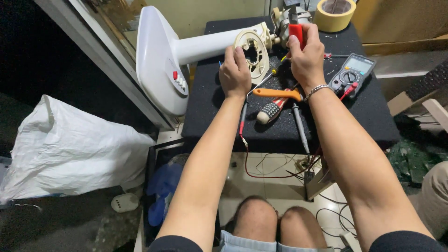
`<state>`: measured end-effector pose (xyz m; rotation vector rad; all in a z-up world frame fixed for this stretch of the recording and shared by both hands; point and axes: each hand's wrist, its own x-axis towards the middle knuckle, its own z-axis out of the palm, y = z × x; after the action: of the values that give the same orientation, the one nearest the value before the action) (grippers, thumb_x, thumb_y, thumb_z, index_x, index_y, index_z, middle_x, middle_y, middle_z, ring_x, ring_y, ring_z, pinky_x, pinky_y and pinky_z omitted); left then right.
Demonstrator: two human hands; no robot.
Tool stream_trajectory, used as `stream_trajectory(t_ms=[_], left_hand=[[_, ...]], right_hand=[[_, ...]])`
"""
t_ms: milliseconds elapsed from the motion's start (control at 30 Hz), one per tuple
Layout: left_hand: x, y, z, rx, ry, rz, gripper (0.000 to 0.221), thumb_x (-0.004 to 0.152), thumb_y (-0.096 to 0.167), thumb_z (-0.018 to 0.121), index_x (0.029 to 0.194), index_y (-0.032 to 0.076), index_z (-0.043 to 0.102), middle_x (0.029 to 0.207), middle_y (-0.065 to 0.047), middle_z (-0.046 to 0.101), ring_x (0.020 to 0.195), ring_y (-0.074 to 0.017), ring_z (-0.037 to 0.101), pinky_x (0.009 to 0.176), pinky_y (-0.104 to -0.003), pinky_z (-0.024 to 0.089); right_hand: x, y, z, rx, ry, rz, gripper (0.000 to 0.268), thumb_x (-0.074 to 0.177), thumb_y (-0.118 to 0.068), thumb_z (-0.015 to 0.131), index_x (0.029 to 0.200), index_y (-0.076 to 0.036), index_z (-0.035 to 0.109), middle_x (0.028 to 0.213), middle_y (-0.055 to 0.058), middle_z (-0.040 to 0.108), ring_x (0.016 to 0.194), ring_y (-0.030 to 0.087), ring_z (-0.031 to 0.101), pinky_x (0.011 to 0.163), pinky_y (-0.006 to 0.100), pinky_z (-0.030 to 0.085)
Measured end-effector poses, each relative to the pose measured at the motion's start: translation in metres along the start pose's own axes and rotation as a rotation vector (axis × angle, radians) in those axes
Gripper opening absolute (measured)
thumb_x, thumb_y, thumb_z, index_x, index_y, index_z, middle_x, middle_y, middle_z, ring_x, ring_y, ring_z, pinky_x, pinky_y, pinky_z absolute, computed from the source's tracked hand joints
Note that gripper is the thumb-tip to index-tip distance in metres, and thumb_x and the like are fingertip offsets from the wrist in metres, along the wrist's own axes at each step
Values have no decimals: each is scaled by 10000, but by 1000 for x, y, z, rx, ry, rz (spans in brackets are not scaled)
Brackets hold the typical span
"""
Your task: Repairing a desk fan by inspecting internal components and testing circuits with a multimeter.
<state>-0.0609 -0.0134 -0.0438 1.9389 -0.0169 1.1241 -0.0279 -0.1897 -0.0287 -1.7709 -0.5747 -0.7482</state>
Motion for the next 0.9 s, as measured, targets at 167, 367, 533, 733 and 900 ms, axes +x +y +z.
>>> stream_trajectory(t_ms=[167,367,533,733,900], left_hand=[[0,1,-1,-5,2,3,395,1039,344,282,950,102,582,621,-67,692,522,-250,692,483,-373,512],[0,-2,1,-6,3,16,413,1043,363,269,964,108,583,615,-56,697,498,-223,689,446,-343,507],[1,1,0,-26,5,34,413,1033,379,308,977,90,597,647,-60,696,528,-220,683,480,-341,509],[0,-4,1,-33,-8,-31,391,1003,375,376,1064,82,628,744,-72,748,608,-224,737,515,-339,559],[-2,-2,-1,-50,6,-13,389,1002,375,378,1074,79,621,743,-78,750,616,-233,746,526,-343,572]], right_hand=[[0,-1,0,-2,-22,-50,190,1044,-4,558,1232,-3,531,932,108,691,714,168,642,621,289,542],[-1,-2,0,-10,-25,-83,201,1041,5,551,1239,-8,522,951,115,689,735,175,648,637,294,543],[1,-4,0,-43,-15,-70,212,1037,-6,560,1247,-6,533,936,115,704,700,174,643,613,300,526],[0,2,1,-54,-29,-88,212,1034,9,567,1245,4,540,953,125,709,723,180,664,622,298,548],[-4,-1,-2,-84,-28,-105,197,1028,10,579,1224,14,566,939,124,708,715,188,663,632,307,550]])
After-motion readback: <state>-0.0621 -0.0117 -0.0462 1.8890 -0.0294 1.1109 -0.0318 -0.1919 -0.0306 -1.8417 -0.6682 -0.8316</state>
